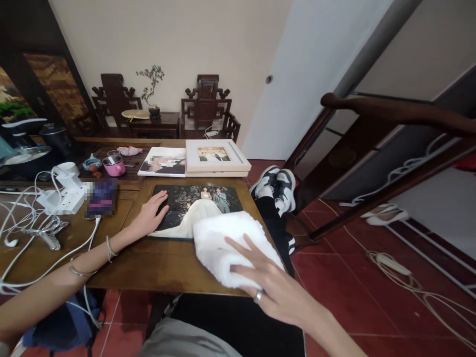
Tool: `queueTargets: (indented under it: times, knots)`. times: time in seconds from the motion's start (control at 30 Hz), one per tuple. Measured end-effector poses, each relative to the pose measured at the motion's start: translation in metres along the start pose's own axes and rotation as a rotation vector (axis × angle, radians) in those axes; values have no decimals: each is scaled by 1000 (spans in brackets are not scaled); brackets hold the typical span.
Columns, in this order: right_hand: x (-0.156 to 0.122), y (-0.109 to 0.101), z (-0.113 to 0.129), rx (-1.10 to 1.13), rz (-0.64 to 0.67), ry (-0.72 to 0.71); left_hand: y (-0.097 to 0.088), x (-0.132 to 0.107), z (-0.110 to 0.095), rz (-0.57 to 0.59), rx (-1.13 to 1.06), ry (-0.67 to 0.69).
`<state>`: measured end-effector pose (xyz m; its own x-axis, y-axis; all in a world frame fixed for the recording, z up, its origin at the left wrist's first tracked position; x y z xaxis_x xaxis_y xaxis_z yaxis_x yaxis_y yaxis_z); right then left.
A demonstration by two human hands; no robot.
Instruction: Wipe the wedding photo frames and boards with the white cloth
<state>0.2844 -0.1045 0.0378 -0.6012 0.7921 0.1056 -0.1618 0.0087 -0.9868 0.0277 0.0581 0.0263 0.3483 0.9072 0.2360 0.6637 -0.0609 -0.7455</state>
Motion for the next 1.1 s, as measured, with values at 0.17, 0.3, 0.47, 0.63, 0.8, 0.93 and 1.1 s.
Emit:
queueTargets:
  times: [0.17, 0.3, 0.47, 0.63, 0.8, 0.93, 1.1]
  knots:
    - [40, -11, -23, -12, -40, -16, -1, 0, -3, 55, 18, 0]
    - [108, -10, -72, -71, -70, 80, -1, 1, -3, 71, 12, -4]
    - [146, -2, -70, -250, -60, 34, -1, 0, -1, 42, -9, 3]
    - [93, -3, -3, -229, -63, -105, 0, -2, 0, 25, -11, -8]
    - [39, -6, 27, -135, 26, -223, 0, -2, -4, 33, -1, -18]
    - [54, -11, -3, -65, 4, -183, -1, -2, -6, 44, 1, -18]
    - [129, -6, -52, -114, -40, -59, -3, -3, -6, 55, -8, -19]
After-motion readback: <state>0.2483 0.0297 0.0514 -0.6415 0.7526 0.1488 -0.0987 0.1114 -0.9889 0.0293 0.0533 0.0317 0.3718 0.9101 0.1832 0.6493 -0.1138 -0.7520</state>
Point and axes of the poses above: each hand's wrist, its own x-axis towards the middle knuckle, its own y-axis out of the palm, z = x × y, the point moved 7 cm from there along x, towards the middle knuckle, and after that the axes turned 12 degrees about -x, right-handed, at the moved point
